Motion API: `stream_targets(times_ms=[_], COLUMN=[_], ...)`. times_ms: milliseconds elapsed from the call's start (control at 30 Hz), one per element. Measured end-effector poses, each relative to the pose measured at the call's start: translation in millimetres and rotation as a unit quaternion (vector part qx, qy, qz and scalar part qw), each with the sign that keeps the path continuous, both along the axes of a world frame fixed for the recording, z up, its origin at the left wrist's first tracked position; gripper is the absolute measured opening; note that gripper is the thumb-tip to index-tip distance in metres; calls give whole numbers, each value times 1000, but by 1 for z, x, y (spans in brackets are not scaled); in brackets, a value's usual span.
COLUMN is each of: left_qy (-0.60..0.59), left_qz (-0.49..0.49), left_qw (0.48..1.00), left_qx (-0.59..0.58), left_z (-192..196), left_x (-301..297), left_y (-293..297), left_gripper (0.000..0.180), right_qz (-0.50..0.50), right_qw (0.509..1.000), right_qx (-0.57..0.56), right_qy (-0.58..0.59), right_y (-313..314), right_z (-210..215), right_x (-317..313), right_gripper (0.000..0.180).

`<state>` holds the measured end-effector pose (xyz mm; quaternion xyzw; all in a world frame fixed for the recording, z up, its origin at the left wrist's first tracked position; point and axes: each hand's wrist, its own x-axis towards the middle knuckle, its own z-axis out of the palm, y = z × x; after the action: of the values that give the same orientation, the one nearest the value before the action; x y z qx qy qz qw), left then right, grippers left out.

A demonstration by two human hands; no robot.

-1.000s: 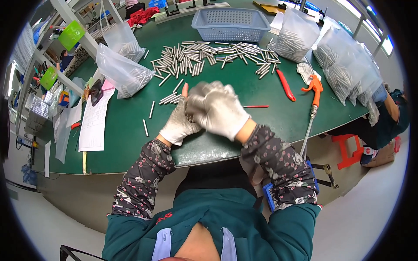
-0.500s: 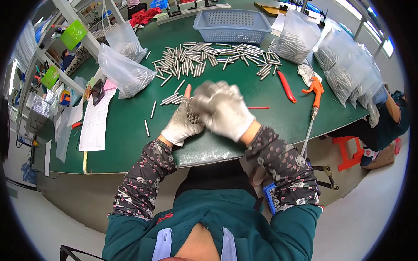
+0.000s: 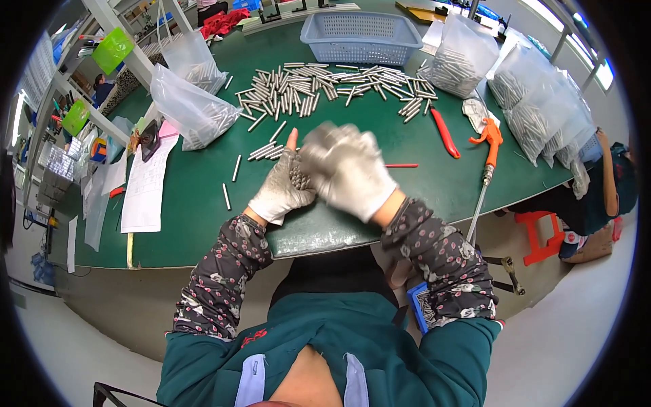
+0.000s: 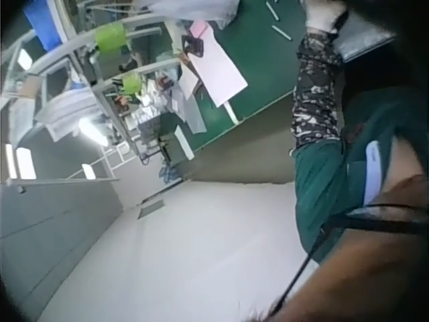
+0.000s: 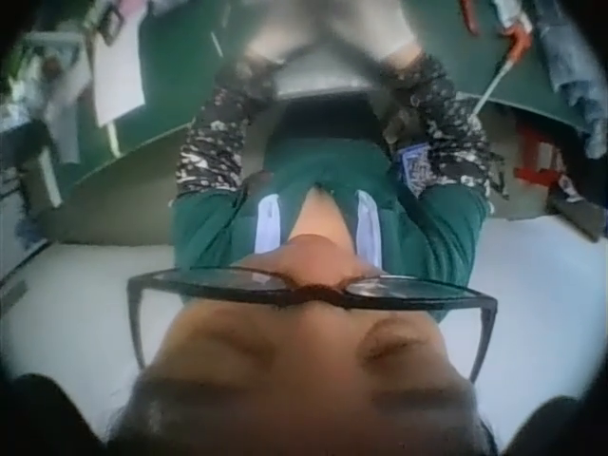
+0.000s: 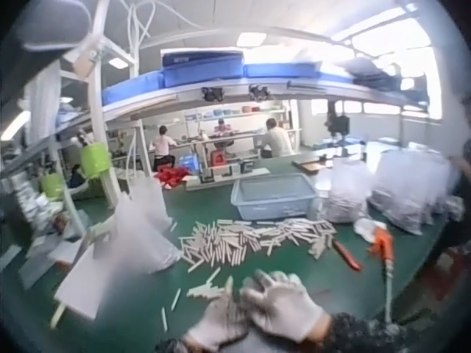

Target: Arranging small metal cylinders into a grid-like tray and cleaning them with an air gun on an assembly line.

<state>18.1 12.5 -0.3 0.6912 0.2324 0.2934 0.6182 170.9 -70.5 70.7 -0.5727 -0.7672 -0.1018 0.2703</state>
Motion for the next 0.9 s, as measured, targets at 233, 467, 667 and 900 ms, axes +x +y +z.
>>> stream_targets(times_ms=[233, 467, 667, 900], left_qy=[-33, -34, 2, 45], left_qz=[23, 17, -13, -34], left_qw=[994, 995, 1000, 998], left_qx=[104, 89, 16, 15], left_z=[-18, -18, 0, -3], left_x=[-1, 1, 1, -1], left_y=[8, 8, 2, 1], left_gripper=[108, 108, 109, 110], right_qz=[126, 139, 36, -38], right_qw=[991, 987, 995, 994], right_qx=[53, 47, 51, 60], right_qy=[-2, 68, 75, 82], right_y=[0, -3, 3, 3], right_z=[1, -5, -5, -1], right_x=[-7, -7, 3, 16], right_gripper=[20, 20, 19, 21])
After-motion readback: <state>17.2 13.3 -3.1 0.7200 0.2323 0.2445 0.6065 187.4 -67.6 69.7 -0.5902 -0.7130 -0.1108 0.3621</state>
